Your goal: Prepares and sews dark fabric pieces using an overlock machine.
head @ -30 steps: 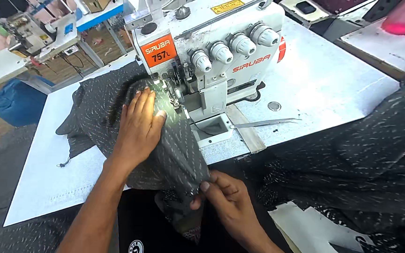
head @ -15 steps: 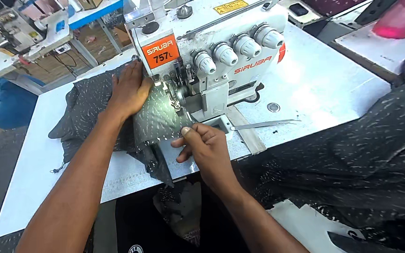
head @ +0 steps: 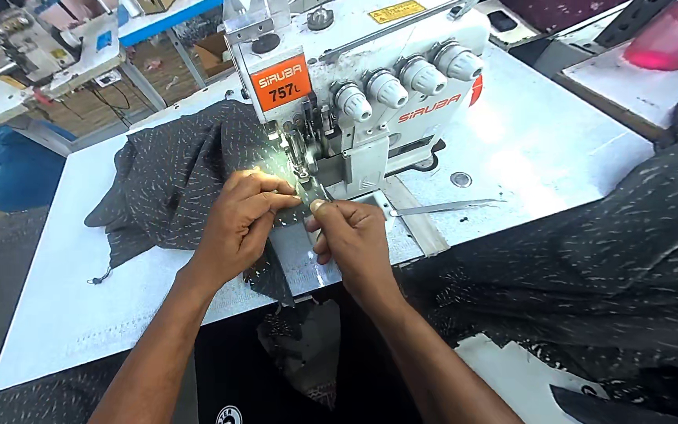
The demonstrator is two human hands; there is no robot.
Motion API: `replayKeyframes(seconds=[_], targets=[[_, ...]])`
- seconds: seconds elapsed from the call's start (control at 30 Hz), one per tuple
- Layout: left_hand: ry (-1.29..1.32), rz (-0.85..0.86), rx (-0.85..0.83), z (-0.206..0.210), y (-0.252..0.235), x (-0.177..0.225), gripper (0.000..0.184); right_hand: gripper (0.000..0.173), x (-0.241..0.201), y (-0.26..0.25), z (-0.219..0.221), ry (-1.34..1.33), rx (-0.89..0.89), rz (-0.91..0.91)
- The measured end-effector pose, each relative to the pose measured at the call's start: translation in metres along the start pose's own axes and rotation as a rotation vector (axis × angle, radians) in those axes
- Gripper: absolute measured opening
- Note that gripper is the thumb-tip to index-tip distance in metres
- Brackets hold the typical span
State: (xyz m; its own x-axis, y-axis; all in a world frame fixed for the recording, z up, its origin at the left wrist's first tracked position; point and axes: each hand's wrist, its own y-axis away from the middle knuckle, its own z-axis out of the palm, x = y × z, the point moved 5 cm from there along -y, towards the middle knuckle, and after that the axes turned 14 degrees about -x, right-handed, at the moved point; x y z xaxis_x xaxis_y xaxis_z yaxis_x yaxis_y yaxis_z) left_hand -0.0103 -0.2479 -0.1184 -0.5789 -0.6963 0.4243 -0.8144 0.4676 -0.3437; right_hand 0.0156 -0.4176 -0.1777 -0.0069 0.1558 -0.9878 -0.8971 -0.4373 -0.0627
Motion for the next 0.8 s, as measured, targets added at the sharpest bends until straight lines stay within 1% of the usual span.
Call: replayKeyframes(seconds=[0.07,0.13,0.2,0.23,0.27,0.33,0.37,0.43,0.47,0.5,0.53,0.57,0.6,0.67,0.7,0.73,0.8], targets=[[0.009,0.034,-0.005,-0.002,-0.003,-0.006,0.035,0.047,-0.003,-0.009,-0.006,0.232,0.064,-0.027],[0.008,0.039,-0.010,-0.005,-0.006,-0.013,0.037,0.053,-0.010,-0.020,-0.013,0.443,0.091,0.021],[-0.009,0.016,-0.015,-0.008,-0.007,-0.022,0.037,0.054,-0.015,-0.023,-0.017,0.540,0.071,0.074],[-0.037,-0.012,-0.025,-0.007,-0.007,-0.024,0.035,0.053,-0.018,-0.020,-0.017,0.578,0.081,0.058],[-0.098,-0.057,-0.039,-0.006,-0.006,-0.022,0.036,0.052,-0.021,-0.012,-0.016,0.622,0.099,0.005],[-0.290,-0.176,-0.067,0.001,-0.001,-0.002,0.047,0.048,-0.023,0.013,-0.013,0.686,0.142,-0.173],[-0.363,-0.207,-0.055,0.006,0.002,0.012,0.045,0.041,-0.021,0.022,-0.012,0.692,0.184,-0.265],[-0.436,-0.215,0.036,0.015,0.009,0.030,0.030,0.019,-0.017,0.032,-0.006,0.758,0.209,-0.426],[-0.419,-0.204,0.084,0.018,0.013,0.037,0.024,0.021,-0.018,0.033,-0.001,0.851,0.174,-0.455],[-0.365,-0.190,0.123,0.018,0.017,0.043,0.021,0.032,-0.019,0.031,0.006,0.959,0.131,-0.461],[-0.275,-0.188,0.152,0.017,0.020,0.048,0.020,0.039,-0.022,0.027,0.012,1.068,0.084,-0.458],[-0.156,-0.206,0.171,0.018,0.023,0.052,0.019,0.042,-0.024,0.022,0.015,1.148,0.050,-0.464],[-0.026,-0.240,0.184,0.020,0.026,0.054,0.019,0.040,-0.025,0.019,0.016,1.183,0.038,-0.482],[0.202,-0.295,0.252,0.024,0.027,0.059,0.017,0.031,-0.030,0.018,0.006,1.122,0.061,-0.516],[0.239,-0.296,0.303,0.025,0.023,0.062,0.017,0.028,-0.032,0.016,-0.003,1.063,0.100,-0.504],[0.203,-0.280,0.348,0.027,0.016,0.064,0.017,0.027,-0.032,0.013,-0.012,1.013,0.153,-0.489],[0.023,-0.241,0.388,0.034,-0.002,0.068,0.018,0.026,-0.030,0.001,-0.018,0.959,0.246,-0.474]])
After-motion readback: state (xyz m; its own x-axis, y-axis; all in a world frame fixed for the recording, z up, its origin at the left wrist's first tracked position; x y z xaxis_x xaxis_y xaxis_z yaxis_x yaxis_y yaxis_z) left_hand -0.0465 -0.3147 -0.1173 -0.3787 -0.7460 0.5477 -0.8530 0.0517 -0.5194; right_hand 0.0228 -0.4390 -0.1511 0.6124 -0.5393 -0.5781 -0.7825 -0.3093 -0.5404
